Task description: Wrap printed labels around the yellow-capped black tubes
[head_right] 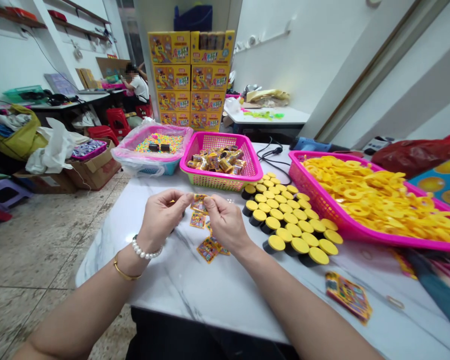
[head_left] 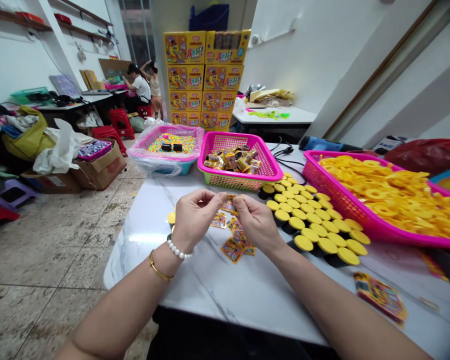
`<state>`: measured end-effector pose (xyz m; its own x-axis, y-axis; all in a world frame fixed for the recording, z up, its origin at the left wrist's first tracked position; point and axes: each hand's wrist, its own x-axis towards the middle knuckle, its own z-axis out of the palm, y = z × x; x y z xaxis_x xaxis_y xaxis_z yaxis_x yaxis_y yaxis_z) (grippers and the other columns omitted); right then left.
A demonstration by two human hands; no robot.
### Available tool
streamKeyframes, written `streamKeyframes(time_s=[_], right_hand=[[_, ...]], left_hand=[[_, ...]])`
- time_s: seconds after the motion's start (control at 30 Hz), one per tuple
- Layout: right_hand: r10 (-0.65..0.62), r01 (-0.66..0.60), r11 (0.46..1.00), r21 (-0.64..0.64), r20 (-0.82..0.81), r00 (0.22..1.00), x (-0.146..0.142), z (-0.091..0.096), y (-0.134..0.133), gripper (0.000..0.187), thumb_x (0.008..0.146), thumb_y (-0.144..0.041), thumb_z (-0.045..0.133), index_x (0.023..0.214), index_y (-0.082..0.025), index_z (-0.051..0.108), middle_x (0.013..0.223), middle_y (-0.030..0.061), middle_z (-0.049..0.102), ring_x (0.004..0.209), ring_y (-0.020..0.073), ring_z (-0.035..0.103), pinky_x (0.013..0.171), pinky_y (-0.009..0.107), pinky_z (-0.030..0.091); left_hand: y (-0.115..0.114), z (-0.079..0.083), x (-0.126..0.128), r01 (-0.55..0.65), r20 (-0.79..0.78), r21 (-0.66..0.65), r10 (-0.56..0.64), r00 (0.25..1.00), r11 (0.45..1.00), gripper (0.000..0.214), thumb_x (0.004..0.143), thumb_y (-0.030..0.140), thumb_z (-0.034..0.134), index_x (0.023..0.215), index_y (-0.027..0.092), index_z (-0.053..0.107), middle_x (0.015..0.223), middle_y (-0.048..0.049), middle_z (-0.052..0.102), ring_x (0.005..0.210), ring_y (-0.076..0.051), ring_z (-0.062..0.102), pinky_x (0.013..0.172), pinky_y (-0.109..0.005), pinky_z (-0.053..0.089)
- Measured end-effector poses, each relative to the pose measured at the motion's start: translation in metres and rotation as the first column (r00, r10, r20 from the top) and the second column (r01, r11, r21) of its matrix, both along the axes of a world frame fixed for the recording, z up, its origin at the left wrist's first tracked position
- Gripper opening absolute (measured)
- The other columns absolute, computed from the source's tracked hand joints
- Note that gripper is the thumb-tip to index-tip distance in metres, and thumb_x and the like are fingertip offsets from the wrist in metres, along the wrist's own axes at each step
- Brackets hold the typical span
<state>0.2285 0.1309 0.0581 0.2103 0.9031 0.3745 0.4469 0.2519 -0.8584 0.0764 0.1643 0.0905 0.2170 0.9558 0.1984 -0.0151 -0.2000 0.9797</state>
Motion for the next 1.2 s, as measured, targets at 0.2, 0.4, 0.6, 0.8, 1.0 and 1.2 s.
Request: streamKeyframes(time_s=[0.2,0.4,0.6,0.8,1.0,1.2], right_hand=[[0.021,-0.021,1.0,0.0,0.02,1.0,0.001,-0.001,0.001,0.057,0.09,-0.071,0.045,0.061,-0.022,0.04,0.057,-0.0039,0.036,0.055,0.0123,0.034,0.053,0.028,0.027],[0.037,-0.037,0.999,-0.005,-0.019,0.999,-0.001,-0.001,0.001,0.058,0.089,-0.072,0.046,0.061,-0.022,0.042,0.056,-0.0034,0.038,0.054,0.0122,0.034,0.052,0.028,0.027],[0.034,-0.034,0.999,0.0,-0.031,0.999,0.001,0.001,0.001,0.059,0.087,-0.074,0.047,0.06,-0.022,0.041,0.056,-0.0035,0.037,0.055,0.0125,0.034,0.052,0.028,0.027],[0.057,-0.058,0.998,0.031,0.046,0.997,0.002,-0.003,0.002,0.056,0.09,-0.07,0.046,0.062,-0.022,0.044,0.059,-0.0034,0.037,0.056,0.0125,0.035,0.054,0.028,0.028],[0.099,-0.101,0.994,0.039,0.065,0.993,-0.002,-0.01,0.002,0.05,0.093,-0.064,0.047,0.071,-0.021,0.059,0.066,-0.0003,0.053,0.063,0.0148,0.047,0.061,0.028,0.037],[0.083,-0.104,0.992,0.076,0.235,0.968,-0.015,-0.01,-0.004,0.043,0.099,-0.049,0.044,0.075,-0.021,0.066,0.064,0.0014,0.057,0.062,0.0159,0.054,0.062,0.03,0.042]], left_hand=[[0.003,0.0,-0.001,0.052,-0.006,-0.072,-0.052,0.999,0.996,0.041,0.072,0.056,0.073,0.07,0.016,0.071,0.053,0.0014,0.057,0.05,-0.009,0.049,0.046,-0.022,0.037],[0.005,-0.001,-0.001,0.025,0.019,-0.075,-0.024,1.0,0.997,0.041,0.072,0.056,0.074,0.07,0.016,0.067,0.051,0.0036,0.054,0.047,-0.008,0.046,0.045,-0.021,0.036],[0.005,0.001,-0.002,0.017,-0.007,-0.065,-0.017,1.0,0.998,0.04,0.072,0.056,0.073,0.071,0.016,0.07,0.051,0.003,0.055,0.048,-0.008,0.047,0.044,-0.021,0.035],[0.006,0.002,-0.003,0.068,-0.014,-0.079,-0.069,0.998,0.995,0.036,0.073,0.051,0.073,0.071,0.015,0.072,0.055,0.0004,0.06,0.049,-0.008,0.047,0.044,-0.021,0.033],[0.01,-0.003,-0.003,0.129,-0.048,-0.072,-0.132,0.99,0.989,0.03,0.063,0.042,0.083,0.073,0.014,0.077,0.068,-0.0047,0.071,0.056,-0.01,0.053,0.049,-0.022,0.039],[0.02,0.01,-0.02,-0.093,-0.041,0.046,0.095,0.995,0.995,0.014,0.068,0.029,0.079,0.065,0.017,0.075,0.067,-0.0032,0.07,0.065,-0.013,0.06,0.059,-0.024,0.044]])
